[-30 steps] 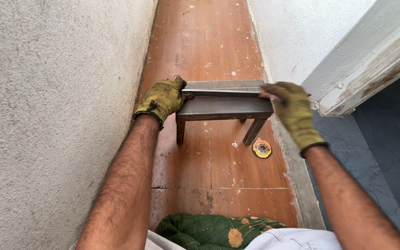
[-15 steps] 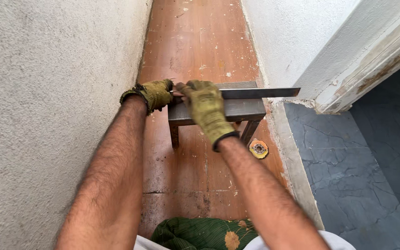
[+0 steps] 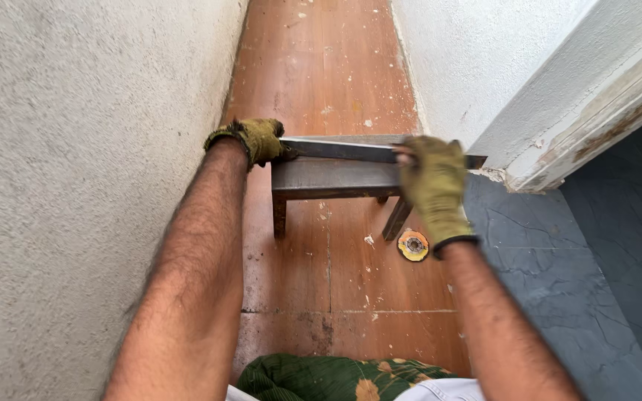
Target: The person files a long metal bar using a metal file on a small stool. They repeatedly rub the file along the bar's edges and surfaces, occasionally repositioning the bar to work on different sections.
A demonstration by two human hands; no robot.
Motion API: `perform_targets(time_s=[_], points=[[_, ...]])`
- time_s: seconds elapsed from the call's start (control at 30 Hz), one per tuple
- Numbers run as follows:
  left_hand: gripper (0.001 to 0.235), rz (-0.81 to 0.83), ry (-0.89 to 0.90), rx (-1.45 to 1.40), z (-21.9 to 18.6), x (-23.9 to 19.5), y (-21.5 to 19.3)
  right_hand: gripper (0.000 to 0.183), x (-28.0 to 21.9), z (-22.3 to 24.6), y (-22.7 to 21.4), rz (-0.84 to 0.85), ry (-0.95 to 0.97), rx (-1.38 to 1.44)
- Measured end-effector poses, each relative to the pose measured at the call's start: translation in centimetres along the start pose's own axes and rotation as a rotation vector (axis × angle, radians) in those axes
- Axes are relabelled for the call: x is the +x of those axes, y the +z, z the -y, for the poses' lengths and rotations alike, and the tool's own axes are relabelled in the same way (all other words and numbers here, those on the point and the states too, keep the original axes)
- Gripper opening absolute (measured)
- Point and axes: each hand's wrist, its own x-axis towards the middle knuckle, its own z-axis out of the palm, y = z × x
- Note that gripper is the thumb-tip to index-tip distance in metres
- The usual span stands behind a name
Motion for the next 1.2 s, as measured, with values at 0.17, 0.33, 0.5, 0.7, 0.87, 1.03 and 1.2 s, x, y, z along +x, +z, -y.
perform_targets(time_s=[0.17,0.33,0.5,0.7,0.87,1.03,1.2], points=[[0.058,-0.119,0.071,0.106,0.7,0.1,1.9,0.051,-0.7,11.6,4.2,0.008,-0.242,-0.027],[0.058,-0.197,-0.002,0.071,0.7,-1.2,3.5,0.047,-0.8,9.8,4.7,-0.118,-0.39,-0.021],[0.063,-0.259,0.083,0.108,0.9,-3.0,4.3,0.036,-3.2,-3.2,-0.7,-0.17,-0.282,-0.011],[0.061,-0.355,0.104,0.072,1.0,-2.2,5.4,0.029,-3.8,0.4,1.8,-0.271,-0.181,0.111],[0.046,-0.329,0.091,0.139,1.4,-1.1,5.7,0.051,-2.9,13.0,6.9,-0.109,-0.204,-0.106],[0.058,-0.316,0.095,0.113,1.4,-1.1,5.7,0.041,-3.1,7.0,3.7,-0.098,-0.237,0.114],[0.06,-0.373,0.133,0.098,1.2,-1.4,5.8,0.044,-3.9,-5.6,-1.3,-0.11,-0.062,-0.142]])
